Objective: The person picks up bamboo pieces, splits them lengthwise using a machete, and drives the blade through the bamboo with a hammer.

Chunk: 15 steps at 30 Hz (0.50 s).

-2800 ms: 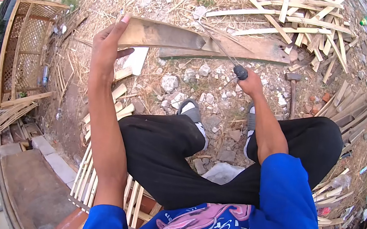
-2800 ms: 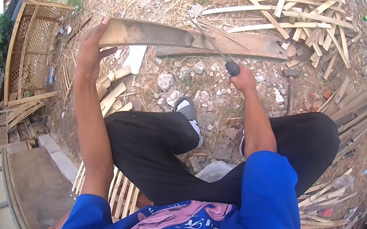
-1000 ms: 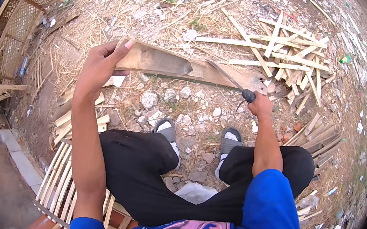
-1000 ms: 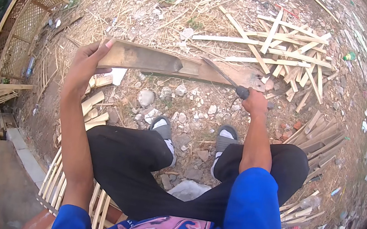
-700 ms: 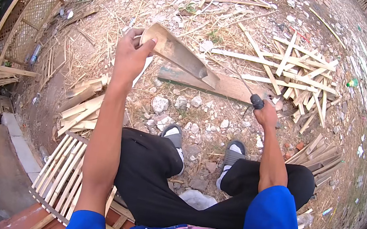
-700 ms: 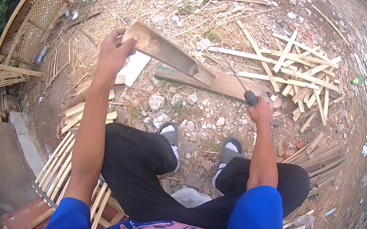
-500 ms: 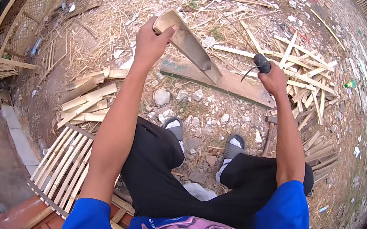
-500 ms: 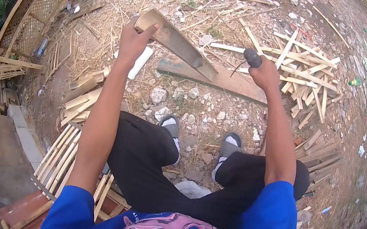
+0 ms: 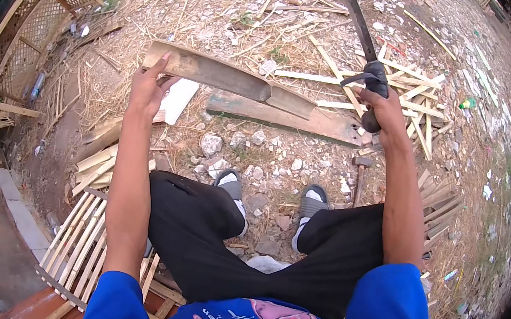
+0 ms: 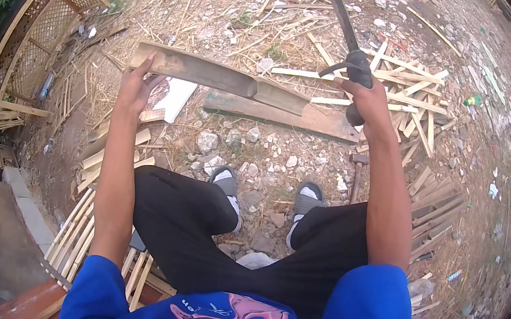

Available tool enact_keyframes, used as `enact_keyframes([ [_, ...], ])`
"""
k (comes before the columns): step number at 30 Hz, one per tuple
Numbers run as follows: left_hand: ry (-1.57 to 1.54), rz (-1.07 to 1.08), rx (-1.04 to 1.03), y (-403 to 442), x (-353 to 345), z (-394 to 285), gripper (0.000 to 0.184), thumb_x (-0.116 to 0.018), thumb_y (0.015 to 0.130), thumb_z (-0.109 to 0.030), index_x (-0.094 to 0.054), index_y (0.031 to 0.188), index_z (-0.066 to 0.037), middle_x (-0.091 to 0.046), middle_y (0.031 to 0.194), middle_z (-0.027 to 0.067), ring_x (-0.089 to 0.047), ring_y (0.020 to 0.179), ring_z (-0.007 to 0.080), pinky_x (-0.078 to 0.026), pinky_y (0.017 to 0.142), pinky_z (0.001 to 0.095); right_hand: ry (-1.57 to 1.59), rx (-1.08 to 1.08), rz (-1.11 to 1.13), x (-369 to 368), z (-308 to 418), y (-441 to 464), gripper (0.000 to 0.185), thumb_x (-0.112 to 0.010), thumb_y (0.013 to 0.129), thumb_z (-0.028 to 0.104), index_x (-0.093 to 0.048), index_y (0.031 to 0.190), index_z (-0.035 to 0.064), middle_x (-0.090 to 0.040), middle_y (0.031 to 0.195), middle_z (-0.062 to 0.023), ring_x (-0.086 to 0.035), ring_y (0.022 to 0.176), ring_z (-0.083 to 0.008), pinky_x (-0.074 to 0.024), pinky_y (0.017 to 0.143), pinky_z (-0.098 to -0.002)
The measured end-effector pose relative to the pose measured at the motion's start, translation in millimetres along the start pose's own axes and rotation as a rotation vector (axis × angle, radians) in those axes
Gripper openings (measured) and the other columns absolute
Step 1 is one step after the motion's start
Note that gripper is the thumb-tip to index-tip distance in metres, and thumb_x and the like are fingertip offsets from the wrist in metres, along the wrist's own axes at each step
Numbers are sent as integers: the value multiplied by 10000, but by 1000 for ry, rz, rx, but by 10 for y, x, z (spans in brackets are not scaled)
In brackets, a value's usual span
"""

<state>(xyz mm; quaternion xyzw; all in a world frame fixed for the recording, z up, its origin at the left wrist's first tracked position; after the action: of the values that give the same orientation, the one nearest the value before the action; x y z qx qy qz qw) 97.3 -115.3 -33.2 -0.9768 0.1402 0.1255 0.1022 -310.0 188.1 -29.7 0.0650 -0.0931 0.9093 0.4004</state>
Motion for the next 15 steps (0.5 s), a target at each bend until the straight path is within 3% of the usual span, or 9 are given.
enact_keyframes([
  [1, -29, -2, 0, -26, 3, -31, 395, -650, 931, -137, -505, 1250, 46, -568, 1204, 164, -608, 1090, 283, -559, 936, 434, 47, -48, 5, 45, -14, 27, 248, -757, 796, 150, -606, 948, 27, -560, 739, -5, -478, 552, -93, -383, 481, -257],
  [4, -161, 98, -37, 42, 7, -94, 414, -621, 957, -178, -489, 1291, 28, -526, 1270, 134, -575, 1141, 255, -538, 971, 414, 238, -85, -22, 218, -50, 162, 290, -766, 787, 156, -598, 980, 20, -554, 759, -12, -462, 538, -94, -400, 462, -259],
  [5, -205, 69, -51, 68, 37, -96, 414, -606, 965, -188, -511, 1310, 20, -593, 1206, 109, -631, 1060, 233, -601, 868, 346, 253, -129, -75, 311, -48, 132, 337, -772, 777, 159, -591, 1021, 13, -550, 789, -15, -476, 546, -101, -415, 472, -266],
  [10, -307, 131, -76, 84, -116, -122, 372, -572, 984, -194, -521, 1289, 13, -603, 1201, 140, -663, 1010, 221, -628, 814, 307, 519, -72, -32, 403, -158, 347, 304, -760, 792, 136, -603, 1026, 22, -521, 839, 4, -526, 677, -112, -463, 493, -288],
  [12, -342, 177, -80, 131, -226, -92, 370, -568, 986, -194, -520, 1288, 14, -612, 1186, 145, -674, 983, 222, -633, 797, 298, 523, -77, -13, 409, -240, 484, 313, -758, 800, 130, -583, 1035, 20, -522, 885, -19, -548, 668, -126, -545, 525, -312],
  [14, -380, 215, -76, 147, -294, -55, 368, -565, 987, -191, -519, 1288, 16, -622, 1168, 147, -682, 958, 224, -638, 782, 292, 603, -73, 6, 400, -290, 558, 421, -764, 769, 122, -563, 1127, 28, -531, 970, -15, -510, 871, -140, -475, 635, -333],
  [15, -361, 203, -72, 121, -334, -53, 361, -565, 988, -191, -524, 1274, 24, -629, 1156, 150, -685, 954, 228, -641, 761, 285, 636, -106, 19, 382, -249, 522, 433, -761, 771, 114, -546, 1139, 39, -533, 970, -22, -520, 858, -146, -475, 632, -335],
])
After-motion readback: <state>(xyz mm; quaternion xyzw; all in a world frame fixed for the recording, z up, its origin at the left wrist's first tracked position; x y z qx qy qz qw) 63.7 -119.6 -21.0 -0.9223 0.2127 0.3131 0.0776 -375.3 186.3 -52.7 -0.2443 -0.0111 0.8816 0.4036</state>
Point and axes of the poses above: each hand's wrist, its own y-axis towards the middle knuckle, its own x-axis out of the back of the hand, z = x × y, the point moved 10 cm from there along y, towards the middle knuckle
